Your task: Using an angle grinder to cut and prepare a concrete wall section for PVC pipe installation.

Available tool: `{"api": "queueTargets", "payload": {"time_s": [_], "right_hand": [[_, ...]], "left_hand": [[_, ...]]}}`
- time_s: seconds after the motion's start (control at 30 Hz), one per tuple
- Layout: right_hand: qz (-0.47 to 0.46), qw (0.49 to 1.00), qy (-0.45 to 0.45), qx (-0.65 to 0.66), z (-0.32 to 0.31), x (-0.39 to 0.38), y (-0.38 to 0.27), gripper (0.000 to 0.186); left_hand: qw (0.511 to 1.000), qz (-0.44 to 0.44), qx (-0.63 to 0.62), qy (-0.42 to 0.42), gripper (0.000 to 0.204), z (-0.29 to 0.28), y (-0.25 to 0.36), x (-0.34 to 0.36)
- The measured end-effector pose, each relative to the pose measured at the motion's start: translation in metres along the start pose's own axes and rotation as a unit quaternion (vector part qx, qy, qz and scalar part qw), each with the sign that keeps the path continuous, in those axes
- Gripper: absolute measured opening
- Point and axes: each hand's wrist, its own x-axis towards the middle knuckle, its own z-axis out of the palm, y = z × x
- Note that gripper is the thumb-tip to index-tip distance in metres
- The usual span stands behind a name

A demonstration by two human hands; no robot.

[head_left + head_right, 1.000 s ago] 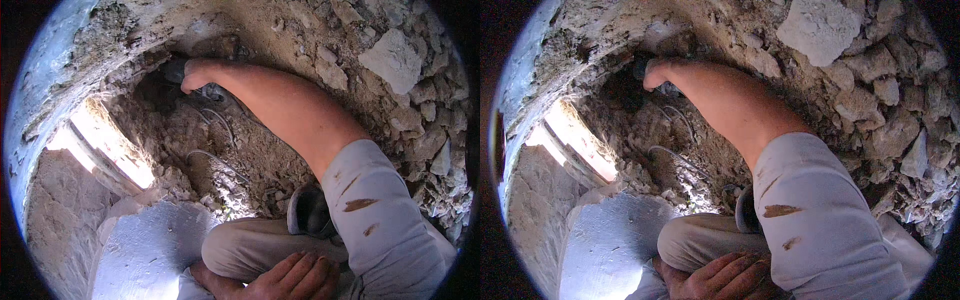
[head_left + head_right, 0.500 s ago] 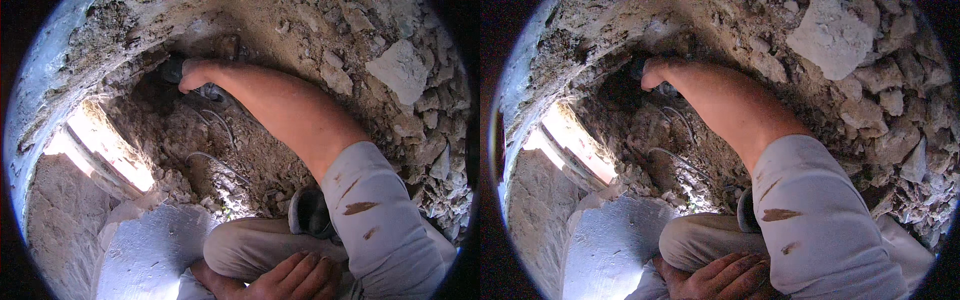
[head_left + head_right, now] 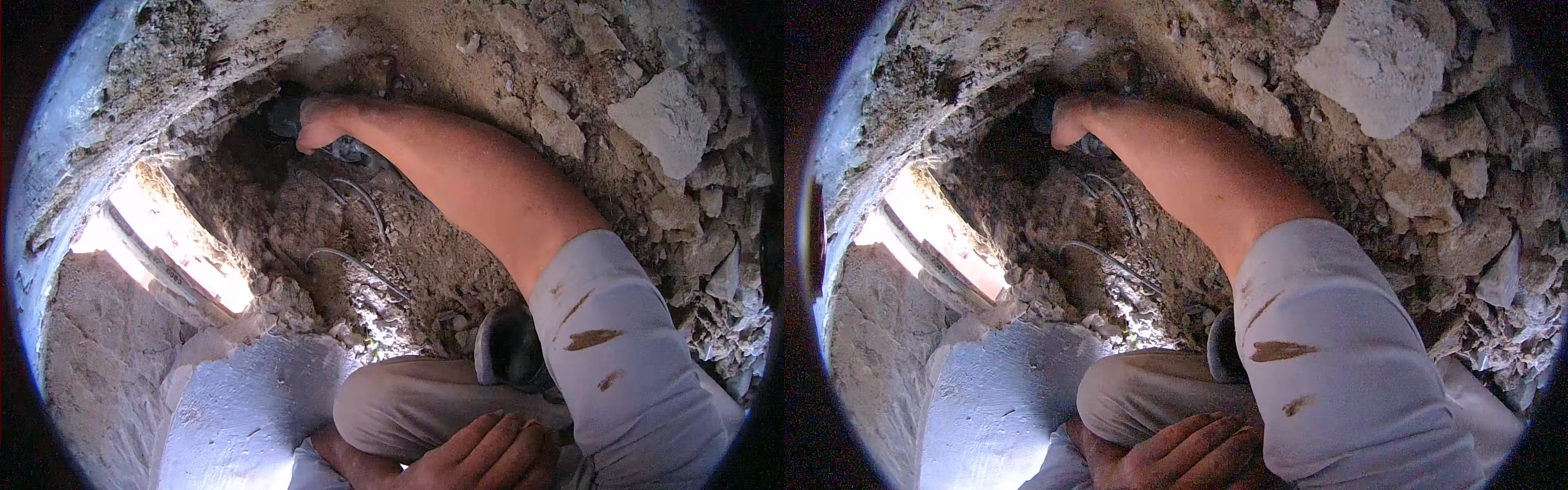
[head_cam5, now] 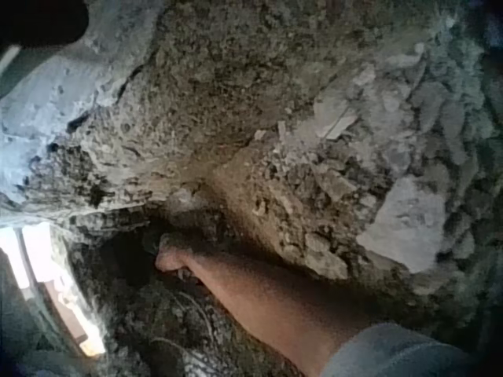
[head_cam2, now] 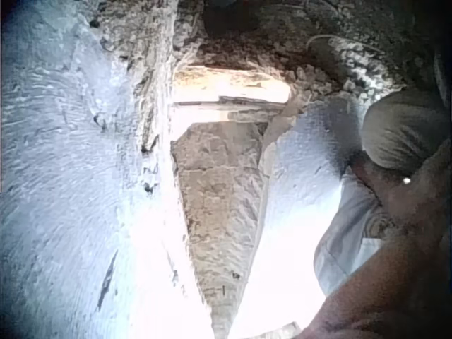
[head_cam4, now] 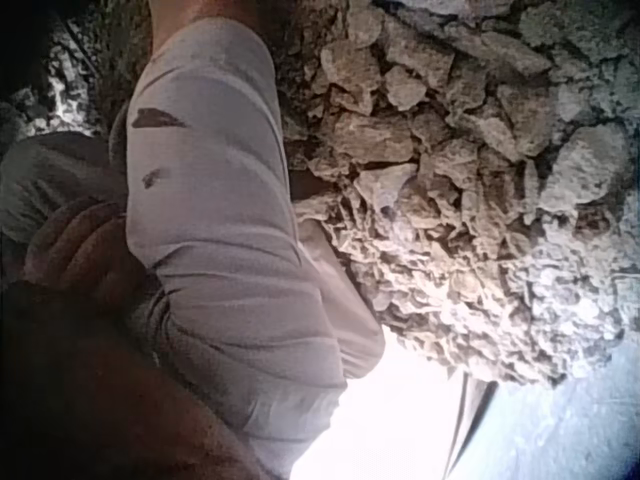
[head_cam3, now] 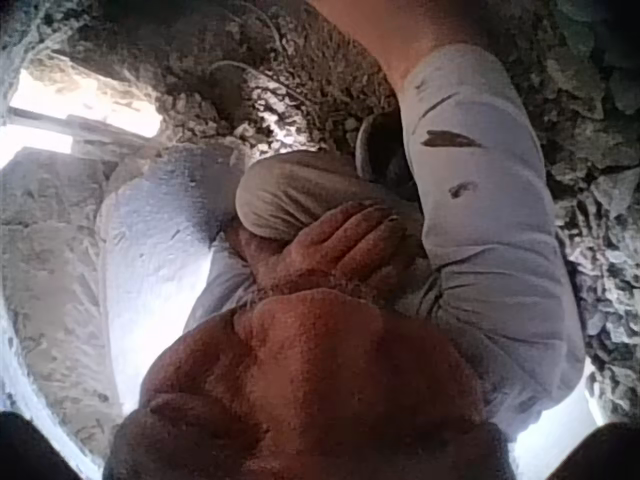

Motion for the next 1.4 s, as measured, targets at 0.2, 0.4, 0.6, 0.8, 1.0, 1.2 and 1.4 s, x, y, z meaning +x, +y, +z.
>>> {"api": "queueTargets", "payload": {"time_s": [0.2, 0.4, 0.6, 0.8, 1.0, 1.2, 1.4], "right_hand": [[0.002, 1.000, -0.006, -0.008, 0.004, 0.008, 0.003, 0.042], [-0.036, 0.999, 0.020, 0.032, 0.001, 0.005, 0.007, 0.042], [-0.015, 1.000, 0.009, -0.005, 0.004, 0.005, 0.004, 0.044], [-0.008, 1.000, -0.008, -0.018, 0.003, 0.001, -0.002, 0.046], [0.013, 0.999, 0.026, 0.030, 0.005, 0.005, 0.001, 0.050], [0.025, 0.999, 0.016, 0.025, 0.004, 0.000, -0.003, 0.050], [0.001, 0.999, 0.019, 0.031, 0.007, 0.007, 0.005, 0.047]], "left_hand": [[1.000, 0.007, -0.011, 0.011, 0.046, 0.000, -0.003, 0.000], [0.999, 0.016, -0.007, 0.030, 0.046, 0.006, -0.004, -0.006], [0.998, 0.010, 0.017, -0.057, 0.047, -0.017, 0.000, 0.005], [1.000, 0.002, -0.019, 0.005, 0.046, -0.002, -0.002, -0.001], [0.999, 0.007, -0.027, 0.037, 0.046, 0.003, -0.004, 0.000], [0.999, 0.013, -0.011, 0.028, 0.040, 0.005, -0.003, -0.007], [0.999, 0.020, -0.008, 0.037, 0.039, 0.006, -0.003, -0.008]]}}
